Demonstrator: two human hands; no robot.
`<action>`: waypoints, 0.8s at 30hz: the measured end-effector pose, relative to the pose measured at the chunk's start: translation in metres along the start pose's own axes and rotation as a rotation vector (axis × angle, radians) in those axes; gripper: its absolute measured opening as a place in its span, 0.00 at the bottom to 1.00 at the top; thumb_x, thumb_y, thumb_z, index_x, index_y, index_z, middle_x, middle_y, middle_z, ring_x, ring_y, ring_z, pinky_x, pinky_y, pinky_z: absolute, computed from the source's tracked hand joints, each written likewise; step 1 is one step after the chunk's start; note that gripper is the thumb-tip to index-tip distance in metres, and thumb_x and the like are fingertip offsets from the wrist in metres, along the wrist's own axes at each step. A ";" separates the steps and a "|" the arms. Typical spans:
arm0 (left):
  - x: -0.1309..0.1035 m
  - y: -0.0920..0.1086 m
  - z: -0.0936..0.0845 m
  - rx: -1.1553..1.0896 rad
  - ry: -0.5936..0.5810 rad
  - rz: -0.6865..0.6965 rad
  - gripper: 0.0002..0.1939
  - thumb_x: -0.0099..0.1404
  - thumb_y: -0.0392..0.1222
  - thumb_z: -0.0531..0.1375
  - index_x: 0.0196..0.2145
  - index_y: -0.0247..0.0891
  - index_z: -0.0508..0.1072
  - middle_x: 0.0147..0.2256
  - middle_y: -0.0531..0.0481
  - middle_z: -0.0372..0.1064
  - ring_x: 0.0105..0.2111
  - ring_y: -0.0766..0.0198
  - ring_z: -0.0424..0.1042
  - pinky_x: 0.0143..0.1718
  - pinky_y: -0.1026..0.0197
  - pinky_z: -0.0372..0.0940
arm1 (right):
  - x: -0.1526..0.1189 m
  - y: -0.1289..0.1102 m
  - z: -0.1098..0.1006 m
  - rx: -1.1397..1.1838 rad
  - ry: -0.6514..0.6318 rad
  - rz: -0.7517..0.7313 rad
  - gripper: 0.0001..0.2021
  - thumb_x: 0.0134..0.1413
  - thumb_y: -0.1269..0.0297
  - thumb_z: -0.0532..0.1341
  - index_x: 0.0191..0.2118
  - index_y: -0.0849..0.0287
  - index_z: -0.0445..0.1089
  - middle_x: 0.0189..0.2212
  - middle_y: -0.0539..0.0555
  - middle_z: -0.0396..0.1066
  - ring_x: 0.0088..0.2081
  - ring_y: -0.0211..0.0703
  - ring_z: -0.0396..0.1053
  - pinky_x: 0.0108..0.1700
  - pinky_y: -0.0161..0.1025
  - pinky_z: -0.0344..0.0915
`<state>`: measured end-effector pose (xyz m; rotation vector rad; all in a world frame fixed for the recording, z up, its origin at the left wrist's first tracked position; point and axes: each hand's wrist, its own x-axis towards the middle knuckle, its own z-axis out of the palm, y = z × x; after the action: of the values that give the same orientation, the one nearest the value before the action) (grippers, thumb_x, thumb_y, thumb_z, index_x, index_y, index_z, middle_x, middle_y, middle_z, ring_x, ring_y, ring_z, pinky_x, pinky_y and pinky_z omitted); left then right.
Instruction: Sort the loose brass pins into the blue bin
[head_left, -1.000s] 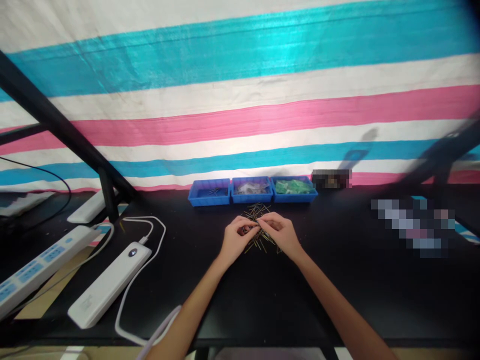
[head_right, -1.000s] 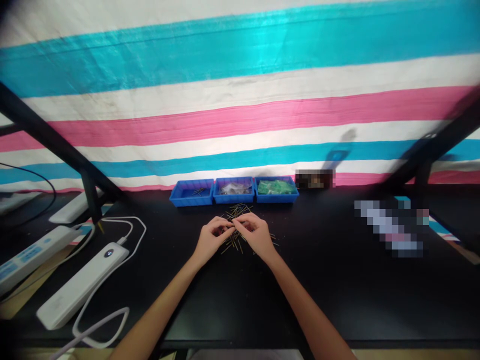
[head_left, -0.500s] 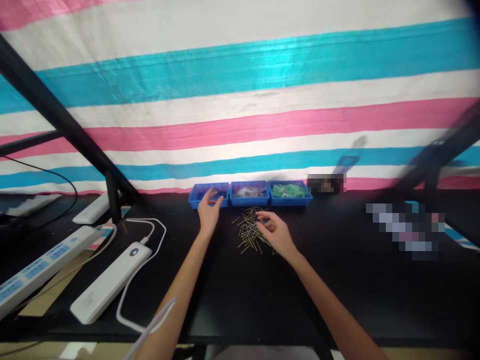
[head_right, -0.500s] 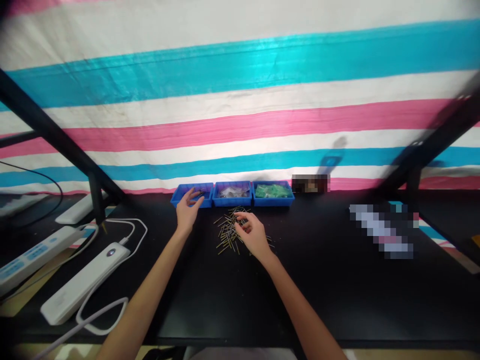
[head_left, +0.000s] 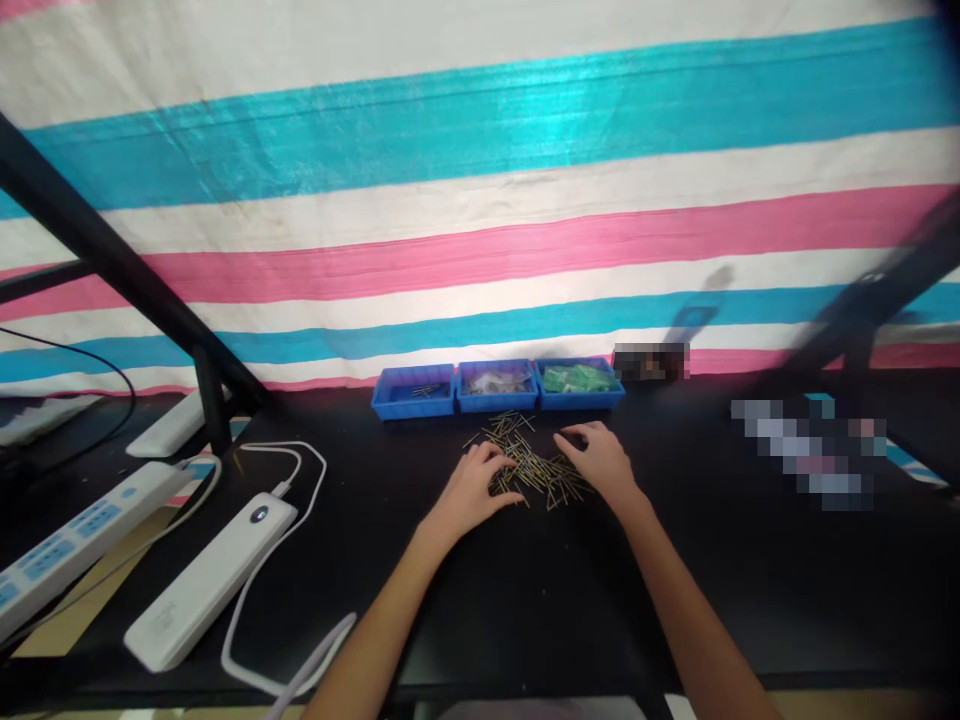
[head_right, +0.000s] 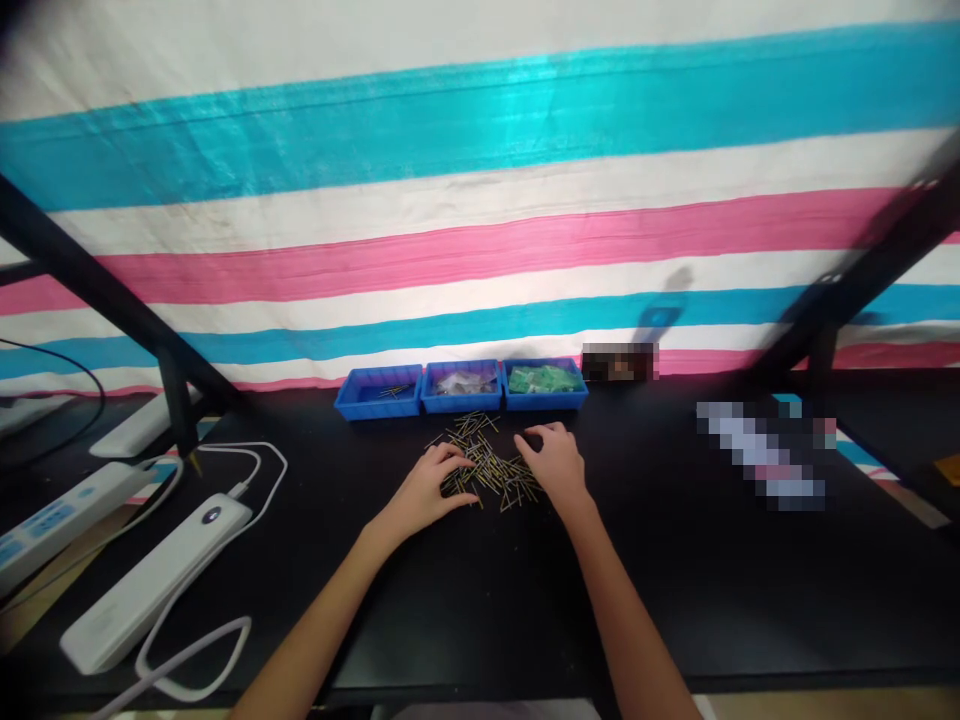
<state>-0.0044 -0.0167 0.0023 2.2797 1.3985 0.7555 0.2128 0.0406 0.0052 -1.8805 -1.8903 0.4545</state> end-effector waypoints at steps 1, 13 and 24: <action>0.000 0.000 0.002 0.011 -0.003 0.003 0.19 0.54 0.50 0.62 0.43 0.42 0.69 0.42 0.47 0.62 0.44 0.55 0.62 0.47 0.51 0.59 | 0.000 0.002 -0.005 -0.053 -0.024 0.054 0.16 0.52 0.51 0.54 0.39 0.54 0.71 0.41 0.56 0.65 0.41 0.49 0.65 0.40 0.42 0.61; 0.003 0.002 0.020 -0.158 0.119 0.018 0.13 0.59 0.36 0.59 0.43 0.42 0.68 0.44 0.47 0.61 0.48 0.59 0.60 0.51 0.55 0.57 | -0.019 -0.011 -0.016 -0.188 -0.288 -0.029 0.31 0.40 0.38 0.57 0.44 0.59 0.63 0.39 0.59 0.65 0.38 0.52 0.68 0.35 0.40 0.60; 0.004 0.006 0.027 -0.176 0.142 0.003 0.11 0.60 0.35 0.57 0.41 0.42 0.70 0.42 0.47 0.63 0.46 0.58 0.61 0.48 0.52 0.58 | -0.020 -0.024 0.007 -0.021 -0.188 -0.307 0.13 0.49 0.54 0.59 0.40 0.52 0.69 0.35 0.52 0.68 0.34 0.42 0.68 0.30 0.34 0.55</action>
<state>0.0176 -0.0162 -0.0145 2.1297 1.3312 1.0163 0.1885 0.0203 0.0096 -1.5663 -2.2679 0.5256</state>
